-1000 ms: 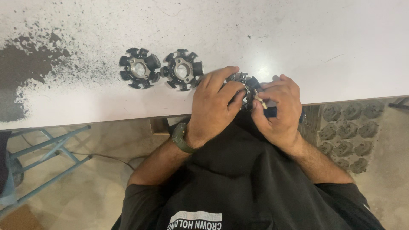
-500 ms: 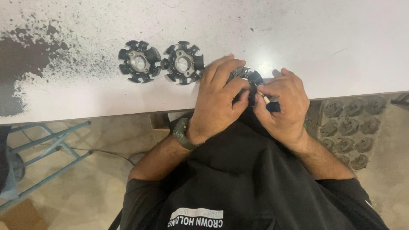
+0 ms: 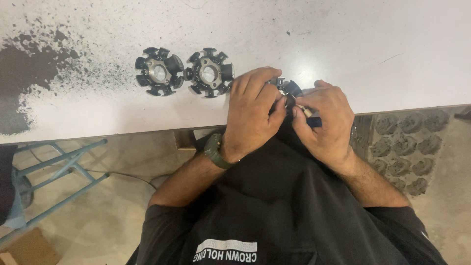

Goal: The person sits at a white workbench and sands black clutch shoe components one at a time using a small sanding block, rubbing the block along the edges of each part, then sets the finished part aside and picks up the next one.

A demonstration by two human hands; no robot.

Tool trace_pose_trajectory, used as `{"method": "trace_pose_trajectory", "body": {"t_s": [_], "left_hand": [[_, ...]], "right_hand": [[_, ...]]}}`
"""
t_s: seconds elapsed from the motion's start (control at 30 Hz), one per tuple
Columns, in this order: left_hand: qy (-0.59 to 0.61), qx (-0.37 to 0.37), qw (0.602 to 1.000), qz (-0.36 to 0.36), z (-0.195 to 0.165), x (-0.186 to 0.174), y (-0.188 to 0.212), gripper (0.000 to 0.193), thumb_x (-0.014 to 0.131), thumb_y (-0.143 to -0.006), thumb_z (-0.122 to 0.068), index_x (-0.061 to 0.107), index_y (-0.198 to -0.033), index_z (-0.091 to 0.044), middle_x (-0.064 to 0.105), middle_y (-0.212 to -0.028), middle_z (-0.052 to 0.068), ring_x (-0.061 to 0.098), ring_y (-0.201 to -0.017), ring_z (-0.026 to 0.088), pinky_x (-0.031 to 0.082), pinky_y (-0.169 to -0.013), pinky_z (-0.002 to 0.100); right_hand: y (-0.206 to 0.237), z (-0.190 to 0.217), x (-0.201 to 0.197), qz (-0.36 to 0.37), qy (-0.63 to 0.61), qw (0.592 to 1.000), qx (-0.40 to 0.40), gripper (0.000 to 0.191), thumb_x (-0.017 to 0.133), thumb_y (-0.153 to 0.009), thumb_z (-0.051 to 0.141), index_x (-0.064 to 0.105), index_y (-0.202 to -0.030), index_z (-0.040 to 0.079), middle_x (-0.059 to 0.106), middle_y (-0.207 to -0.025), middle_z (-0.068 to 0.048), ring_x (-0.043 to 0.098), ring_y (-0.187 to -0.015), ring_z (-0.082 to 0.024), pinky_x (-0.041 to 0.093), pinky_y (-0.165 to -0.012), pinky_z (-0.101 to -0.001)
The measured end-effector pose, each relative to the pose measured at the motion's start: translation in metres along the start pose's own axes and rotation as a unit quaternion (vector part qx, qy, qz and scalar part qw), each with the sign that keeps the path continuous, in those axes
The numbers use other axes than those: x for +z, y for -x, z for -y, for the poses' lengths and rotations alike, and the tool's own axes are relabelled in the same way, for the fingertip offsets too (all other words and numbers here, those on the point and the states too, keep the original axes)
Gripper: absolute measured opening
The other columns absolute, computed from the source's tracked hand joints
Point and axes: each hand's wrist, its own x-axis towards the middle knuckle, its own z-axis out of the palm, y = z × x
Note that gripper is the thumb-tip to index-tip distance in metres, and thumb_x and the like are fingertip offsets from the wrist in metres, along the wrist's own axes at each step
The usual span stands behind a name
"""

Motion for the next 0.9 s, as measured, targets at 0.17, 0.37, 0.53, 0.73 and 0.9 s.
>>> {"method": "trace_pose_trajectory", "body": {"t_s": [0.17,0.37,0.53,0.73,0.9], "left_hand": [[-0.001,0.014,1.0,-0.009,0.001,0.001,-0.001,0.016,0.073,-0.085,-0.004,0.06,-0.094,-0.004,0.061,-0.132,0.011,0.057,-0.132,0.031,0.043,-0.109,0.047],[-0.01,0.027,0.999,-0.022,0.004,0.004,0.0,0.014,0.072,-0.087,-0.004,0.06,-0.093,-0.004,0.061,-0.131,0.011,0.057,-0.134,0.031,0.044,-0.111,0.048],[-0.017,0.025,0.999,-0.012,0.006,0.007,0.002,0.013,0.072,-0.086,-0.004,0.06,-0.089,-0.005,0.062,-0.129,0.012,0.056,-0.133,0.031,0.044,-0.11,0.049],[-0.013,0.021,1.0,-0.019,0.006,0.008,0.002,0.012,0.071,-0.087,-0.003,0.06,-0.092,-0.004,0.062,-0.13,0.011,0.057,-0.135,0.03,0.044,-0.112,0.048],[0.064,-0.044,0.997,-0.008,0.002,-0.009,-0.004,0.017,0.072,-0.093,-0.012,0.063,-0.102,-0.001,0.053,-0.141,0.018,0.055,-0.135,0.034,0.047,-0.111,0.046]], "right_hand": [[0.004,-0.004,0.001,-0.026,-0.02,0.999,-0.009,0.029,0.079,-0.091,-0.002,0.06,-0.113,0.004,0.068,-0.107,-0.011,0.068,-0.105,-0.03,0.053,-0.11,-0.0516],[0.004,-0.006,0.002,-0.009,0.026,0.998,-0.049,0.031,0.082,-0.088,-0.003,0.061,-0.11,0.005,0.069,-0.106,-0.01,0.069,-0.105,-0.03,0.052,-0.113,-0.0541],[0.002,-0.004,0.003,-0.001,0.048,0.997,-0.067,0.033,0.082,-0.086,-0.006,0.062,-0.109,0.006,0.069,-0.106,-0.01,0.069,-0.106,-0.03,0.052,-0.113,-0.0534],[-0.003,-0.001,-0.003,0.029,0.073,0.995,-0.065,0.031,0.083,-0.086,-0.005,0.064,-0.108,0.007,0.07,-0.105,-0.008,0.07,-0.103,-0.027,0.05,-0.116,-0.0545],[0.001,-0.003,-0.005,-0.019,0.029,0.998,-0.042,0.025,0.079,-0.089,-0.002,0.063,-0.107,0.006,0.069,-0.103,-0.01,0.07,-0.105,-0.03,0.047,-0.118,-0.0555]]}}
